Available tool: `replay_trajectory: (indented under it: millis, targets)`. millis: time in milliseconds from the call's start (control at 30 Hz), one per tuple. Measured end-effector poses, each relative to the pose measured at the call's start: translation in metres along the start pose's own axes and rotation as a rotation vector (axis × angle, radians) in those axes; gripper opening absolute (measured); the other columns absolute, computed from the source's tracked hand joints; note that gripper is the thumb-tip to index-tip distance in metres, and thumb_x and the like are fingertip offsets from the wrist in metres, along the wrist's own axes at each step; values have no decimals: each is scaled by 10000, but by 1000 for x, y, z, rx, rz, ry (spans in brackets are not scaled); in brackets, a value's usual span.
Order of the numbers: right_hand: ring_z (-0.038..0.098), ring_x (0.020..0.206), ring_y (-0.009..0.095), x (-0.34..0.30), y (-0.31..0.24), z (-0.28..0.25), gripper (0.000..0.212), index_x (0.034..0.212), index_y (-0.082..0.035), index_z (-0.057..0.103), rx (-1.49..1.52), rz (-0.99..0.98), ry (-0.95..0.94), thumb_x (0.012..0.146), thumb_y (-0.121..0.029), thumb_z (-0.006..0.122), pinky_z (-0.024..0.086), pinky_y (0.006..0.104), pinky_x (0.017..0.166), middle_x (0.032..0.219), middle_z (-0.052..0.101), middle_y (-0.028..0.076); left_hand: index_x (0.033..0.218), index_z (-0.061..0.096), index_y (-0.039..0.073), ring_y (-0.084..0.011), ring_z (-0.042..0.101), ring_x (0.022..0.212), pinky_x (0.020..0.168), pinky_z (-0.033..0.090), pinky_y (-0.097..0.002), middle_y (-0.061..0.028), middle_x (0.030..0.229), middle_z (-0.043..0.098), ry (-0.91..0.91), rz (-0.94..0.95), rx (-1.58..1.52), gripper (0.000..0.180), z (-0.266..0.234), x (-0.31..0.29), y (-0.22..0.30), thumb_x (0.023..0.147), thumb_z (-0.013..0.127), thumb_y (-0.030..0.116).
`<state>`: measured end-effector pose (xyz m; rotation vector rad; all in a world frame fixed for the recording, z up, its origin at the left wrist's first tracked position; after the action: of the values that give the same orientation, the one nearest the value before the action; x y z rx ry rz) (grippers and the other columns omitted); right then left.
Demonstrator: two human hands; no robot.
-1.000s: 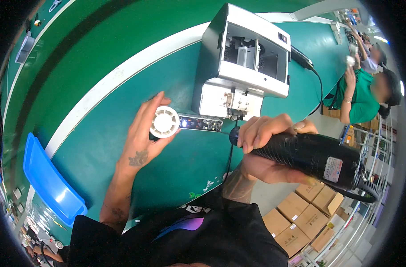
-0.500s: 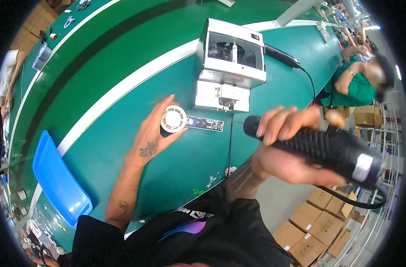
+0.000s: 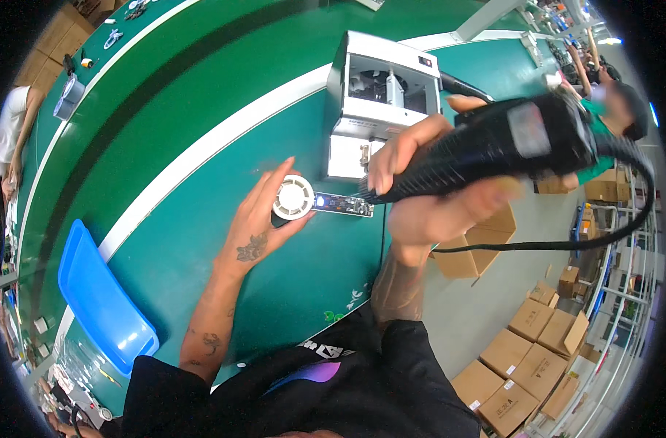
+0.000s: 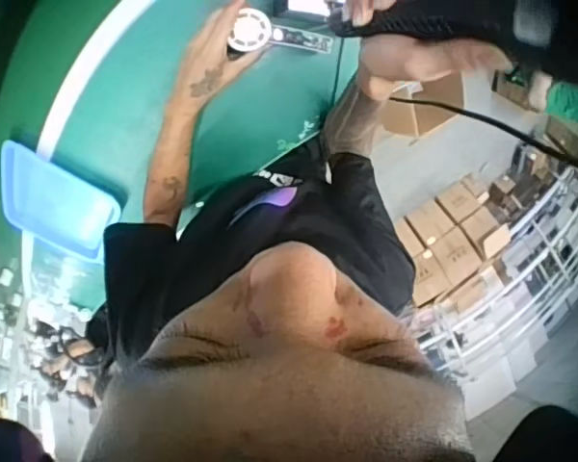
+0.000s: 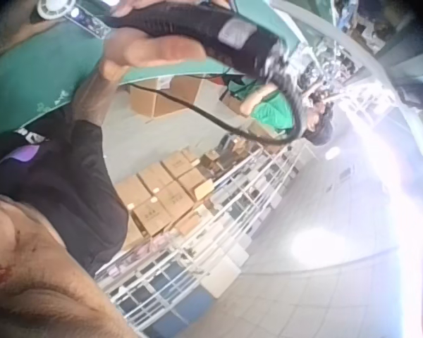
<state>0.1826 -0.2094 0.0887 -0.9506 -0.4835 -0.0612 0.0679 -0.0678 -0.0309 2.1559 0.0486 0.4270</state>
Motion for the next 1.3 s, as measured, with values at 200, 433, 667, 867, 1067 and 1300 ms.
replay_trajectory:
  millis: [200, 433, 667, 867, 1067, 1300]
  targets:
    - [462, 428, 175, -4, 27, 9, 979, 1358, -59, 353, -53, 56, -94, 836, -883, 269, 440, 322, 407, 643, 469, 90, 1457, 433, 35, -302, 627, 1083, 926, 504, -388, -156, 1216, 612, 6, -1, -48, 810, 0, 2, -2, 759, 834, 122]
    - [478, 427, 181, -1, 35, 9, 961, 1334, -42, 354, -180, 60, -123, 851, -869, 267, 439, 311, 410, 625, 476, 99, 1469, 411, 44, -302, 633, 1066, 915, 508, -380, -148, 1219, 615, -16, -21, -60, 820, 2, 1, -5, 763, 825, 106]
    - [460, 423, 180, -8, 37, 12, 1007, 1294, -40, 366, -252, 102, -145, 798, -912, 282, 425, 301, 418, 633, 488, 94, 1463, 420, 42, -348, 610, 1080, 919, 494, -402, -175, 1217, 604, -21, -44, -121, 782, 0, 3, -1, 782, 797, 119]
    - [465, 444, 165, -8, 37, 12, 1069, 1240, -21, 370, -301, 159, -158, 717, -953, 354, 422, 290, 415, 636, 489, 86, 1477, 420, 64, -316, 638, 1087, 930, 509, -396, -158, 1219, 620, 1, -2, -125, 845, 2, 4, -2, 746, 843, 101]
    - [506, 469, 176, -19, 35, 4, 1072, 1267, -24, 371, -181, 139, -262, 709, -938, 433, 456, 306, 439, 662, 515, 96, 1458, 430, 17, -344, 627, 1037, 903, 508, -408, -171, 1186, 620, 24, 27, -129, 800, 1, 5, 3, 765, 818, 109]
    - [486, 459, 165, 7, -34, -16, 939, 1211, -101, 509, 79, -262, -175, 791, -918, 317, 431, 302, 422, 661, 477, 59, 1466, 420, 20, -291, 640, 1080, 944, 508, -390, -136, 1201, 645, 3, 29, 12, 856, 2, 3, -1, 734, 853, 119]
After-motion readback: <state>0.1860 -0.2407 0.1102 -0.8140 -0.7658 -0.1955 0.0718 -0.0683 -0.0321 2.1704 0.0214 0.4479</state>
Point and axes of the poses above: each hand's wrist, its own x-axis towards the middle knuckle, its own z-axis out of the palm, y = z × x, the point moved 1 cm from there along x, towards the middle knuckle
